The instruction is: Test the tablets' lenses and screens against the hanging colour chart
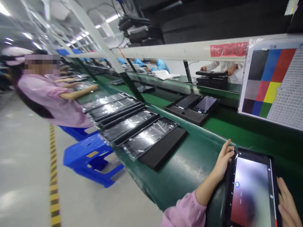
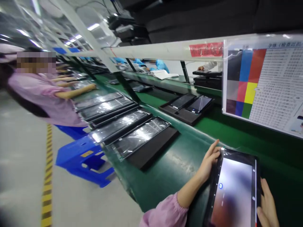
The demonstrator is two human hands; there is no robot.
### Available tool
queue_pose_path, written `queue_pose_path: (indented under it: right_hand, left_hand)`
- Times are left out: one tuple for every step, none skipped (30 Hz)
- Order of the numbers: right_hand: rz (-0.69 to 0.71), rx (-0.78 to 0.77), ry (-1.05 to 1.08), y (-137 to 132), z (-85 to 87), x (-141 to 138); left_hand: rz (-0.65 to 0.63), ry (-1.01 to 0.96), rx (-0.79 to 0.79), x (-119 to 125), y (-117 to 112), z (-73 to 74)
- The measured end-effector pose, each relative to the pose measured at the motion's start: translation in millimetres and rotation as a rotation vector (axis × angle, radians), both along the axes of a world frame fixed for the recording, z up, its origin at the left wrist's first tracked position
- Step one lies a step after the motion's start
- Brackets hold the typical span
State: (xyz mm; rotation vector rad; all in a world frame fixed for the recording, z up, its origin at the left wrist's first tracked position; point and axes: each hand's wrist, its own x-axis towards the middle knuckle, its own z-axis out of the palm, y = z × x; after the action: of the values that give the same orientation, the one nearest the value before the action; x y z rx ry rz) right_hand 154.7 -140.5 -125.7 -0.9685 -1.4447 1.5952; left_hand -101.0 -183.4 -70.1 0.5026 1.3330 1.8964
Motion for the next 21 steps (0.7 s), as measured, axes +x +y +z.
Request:
queue_pose_path:
  right_hand:
    - [-0.009, -0.019, 0.008, -1.7, 2.5, -0.2]
    - [-0.019, -0.035, 0.023, -2.7, 6.7, -0.4]
    - [-0.019, -0.049, 0.045, -2.8, 11.9, -0.9]
    - [-0.031, -0.045, 0.071, -2.3, 17.7, -1.8]
    - [-0.021, -0.036, 0.095, -1.3, 23.2, -3.2]
    - [0.003, -0.036, 0.103, 0.1, 27.8, -4.7]
    - [0.029, -0.051, 0.097, 1.5, 31.3, -6.1]
    - [0.060, -0.081, 0.088, 2.8, 33.6, -7.3]
    - [0.078, -0.120, 0.078, 3.7, 34.9, -8.2]
    - [0.081, -0.160, 0.072, 4.3, 35.4, -8.8]
    - [0.077, -0.196, 0.077, 4.6, 35.6, -9.1]
    - [0.070, -0.223, 0.092, 4.7, 35.7, -9.3]
    - [0.064, -0.239, 0.109, 4.7, 35.9, -9.3]
    - [0.065, -0.247, 0.126, 4.7, 36.4, -9.3]
    - [0.078, -0.251, 0.137, 4.6, 37.1, -9.1]
    - [0.092, -0.247, 0.140, 4.6, 37.9, -8.8]
    - [0.103, -0.236, 0.134, 4.6, 38.5, -8.2]
    - [0.114, -0.219, 0.120, 4.7, 39.0, -7.4]
    - [0.127, -0.199, 0.104, 4.8, 39.1, -6.4]
    - [0.143, -0.179, 0.085, 4.9, 38.8, -5.2]
    - [0.161, -0.161, 0.063, 5.0, 38.3, -4.1]
  left_hand:
    - [-0.002, -0.017, 0.012, 0.6, -2.2, 2.7]
    - [-0.005, -0.034, 0.022, 1.2, -4.3, 5.2]
    - [-0.010, -0.049, 0.032, 1.8, -6.1, 7.3]
    - [-0.019, -0.061, 0.045, 2.2, -7.4, 9.1]
    - [-0.033, -0.066, 0.062, 2.6, -8.2, 10.5]
    - [-0.048, -0.063, 0.081, 3.1, -8.4, 11.5]
    - [-0.063, -0.053, 0.101, 3.6, -8.2, 12.3]
    - [-0.075, -0.040, 0.122, 4.2, -7.8, 12.9]
    - [-0.082, -0.027, 0.140, 4.9, -7.3, 13.5]
    - [-0.085, -0.019, 0.150, 5.5, -6.7, 14.1]
    - [-0.083, -0.011, 0.156, 6.2, -6.2, 14.7]
    - [-0.079, -0.002, 0.157, 6.7, -5.8, 15.3]
    - [-0.074, 0.009, 0.154, 7.1, -5.4, 16.0]
    - [-0.066, 0.021, 0.149, 7.3, -5.0, 16.6]
    - [-0.052, 0.030, 0.143, 7.4, -4.6, 17.3]
    - [-0.033, 0.035, 0.138, 7.4, -4.2, 17.9]
    - [-0.012, 0.035, 0.134, 7.3, -3.8, 18.6]
    - [0.008, 0.031, 0.130, 7.1, -3.5, 19.3]
    - [0.028, 0.027, 0.127, 6.7, -3.2, 20.0]
    - [0.043, 0.025, 0.125, 6.4, -3.0, 20.8]
    - [0.053, 0.027, 0.122, 6.0, -3.0, 21.6]
